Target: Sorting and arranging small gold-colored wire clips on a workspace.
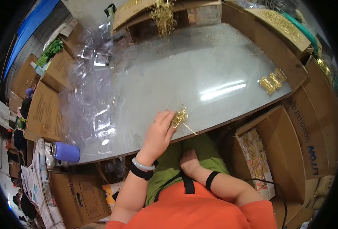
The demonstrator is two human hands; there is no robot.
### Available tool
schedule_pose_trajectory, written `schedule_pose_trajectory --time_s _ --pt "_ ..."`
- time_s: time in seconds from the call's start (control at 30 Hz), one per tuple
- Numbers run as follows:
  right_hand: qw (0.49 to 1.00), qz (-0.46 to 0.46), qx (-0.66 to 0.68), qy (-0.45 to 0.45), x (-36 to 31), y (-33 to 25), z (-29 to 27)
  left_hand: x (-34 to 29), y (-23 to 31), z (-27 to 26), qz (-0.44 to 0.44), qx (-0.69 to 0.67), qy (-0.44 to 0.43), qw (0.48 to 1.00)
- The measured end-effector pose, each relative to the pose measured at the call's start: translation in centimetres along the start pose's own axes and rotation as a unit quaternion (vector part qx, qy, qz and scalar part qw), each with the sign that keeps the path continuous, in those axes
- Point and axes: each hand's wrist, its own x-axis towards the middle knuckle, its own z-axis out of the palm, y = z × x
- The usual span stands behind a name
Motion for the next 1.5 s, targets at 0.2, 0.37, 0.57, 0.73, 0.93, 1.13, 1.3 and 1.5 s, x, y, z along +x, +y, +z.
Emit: schedule_pose_trajectory --time_s 0.2,0.37,0.57,0.73,0.93,1.13,1.3,1.5 --pt "0.993 0.089 0.074 0.008 -0.4 1.4 -0.4 -0.3 -0.5 0.3 0.004 -0.001 0.000 1.000" --pt "0.961 0.056 0.267 0.049 -6.3 6.1 -4.4 -0.7 -0.1 -0.8 0.004 -0.005 -0.030 1.000" --pt "0.858 0.025 0.469 0.208 -9.9 11.5 -17.7 -0.9 0.0 -0.8 -0.022 -0.012 -0.062 0.998" --pt "0.886 0.039 0.301 0.352 -1.8 14.3 -21.8 -0.7 0.6 -1.3 -0.051 -0.036 -0.032 0.998" --pt "0.877 -0.032 0.332 0.345 1.5 14.9 -21.9 -0.1 0.1 -0.7 -0.025 -0.013 -0.018 0.999" --pt "0.894 0.024 0.309 0.324 -3.8 13.0 -19.1 -0.2 -0.5 -0.5 -0.049 0.021 -0.065 0.996" --pt "0.880 0.023 0.266 0.393 -3.2 12.9 -16.7 0.4 -0.2 -0.6 -0.033 -0.011 -0.076 0.996" --pt "0.873 -0.050 0.311 0.371 -0.3 13.5 -16.5 0.9 0.4 -0.7 -0.037 -0.035 -0.065 0.997"
